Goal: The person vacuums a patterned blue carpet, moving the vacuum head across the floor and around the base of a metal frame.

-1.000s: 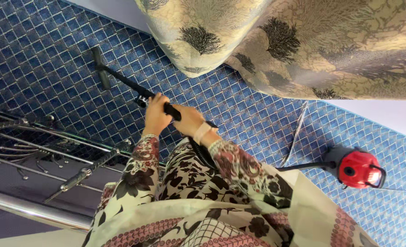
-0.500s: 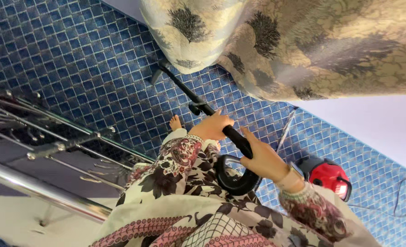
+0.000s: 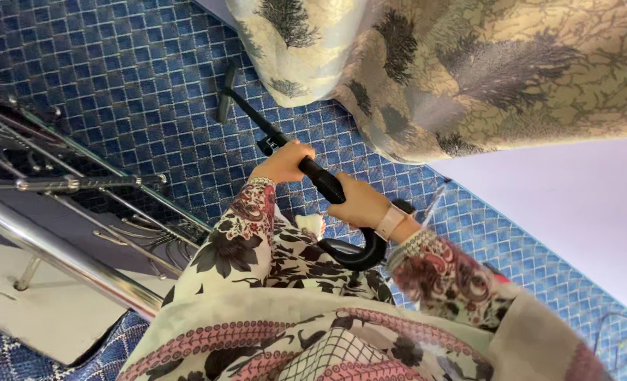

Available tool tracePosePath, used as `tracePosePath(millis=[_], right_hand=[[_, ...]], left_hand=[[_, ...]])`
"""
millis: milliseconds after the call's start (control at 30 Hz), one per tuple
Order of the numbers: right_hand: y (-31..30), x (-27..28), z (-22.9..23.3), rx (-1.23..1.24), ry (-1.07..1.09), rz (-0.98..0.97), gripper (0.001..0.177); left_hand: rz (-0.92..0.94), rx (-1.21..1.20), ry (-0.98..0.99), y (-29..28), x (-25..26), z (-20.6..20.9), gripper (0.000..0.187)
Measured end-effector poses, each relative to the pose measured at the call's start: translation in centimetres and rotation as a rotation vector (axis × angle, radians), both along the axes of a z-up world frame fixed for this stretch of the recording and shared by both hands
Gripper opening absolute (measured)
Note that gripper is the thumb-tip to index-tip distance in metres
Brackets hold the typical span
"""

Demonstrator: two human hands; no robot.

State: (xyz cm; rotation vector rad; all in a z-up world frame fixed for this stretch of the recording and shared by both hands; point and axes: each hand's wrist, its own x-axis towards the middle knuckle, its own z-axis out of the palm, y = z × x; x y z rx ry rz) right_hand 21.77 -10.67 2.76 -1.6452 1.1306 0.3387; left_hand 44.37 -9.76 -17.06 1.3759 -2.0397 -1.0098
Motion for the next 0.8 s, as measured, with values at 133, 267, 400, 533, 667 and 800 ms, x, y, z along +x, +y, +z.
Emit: tracePosePath(millis=[133, 267, 400, 533, 667, 800], right_hand=[[-1.2, 1.6, 1.8, -0.239, 0.085, 0.363, 0.043], [-0.5, 3.0, 3.9, -0.291, 0.116, 0.474, 0.064], [3.9, 3.8, 4.8, -0.312, -0.167, 0.298, 0.099], [5.5, 4.1, 3.0, -0.301, -0.221, 0.182, 0.094], [4.2, 7.1, -2.4, -0.152, -0.034, 0.094, 0.085], [2.3, 13.3, -8.6, -0.176, -0.037, 0.171, 0.073]], left_hand=[[-0.021, 0.204, -0.022, -0.4, 1.2, 1.3, 0.021], [-0.179, 0.155, -0.067, -0.4, 2.5, 2.3, 0.015], [-0.397, 0.338, -0.182, 1.1, 1.9, 3.3, 0.009], [-0.117, 0.06, -0.171, 4.9, 3.0, 5.6, 0.034], [0.307, -0.202, -0.154, 8.6, 3.1, 6.0, 0.053], [0.463, -0.062, -0.175, 7.2, 7.1, 2.4, 0.053]])
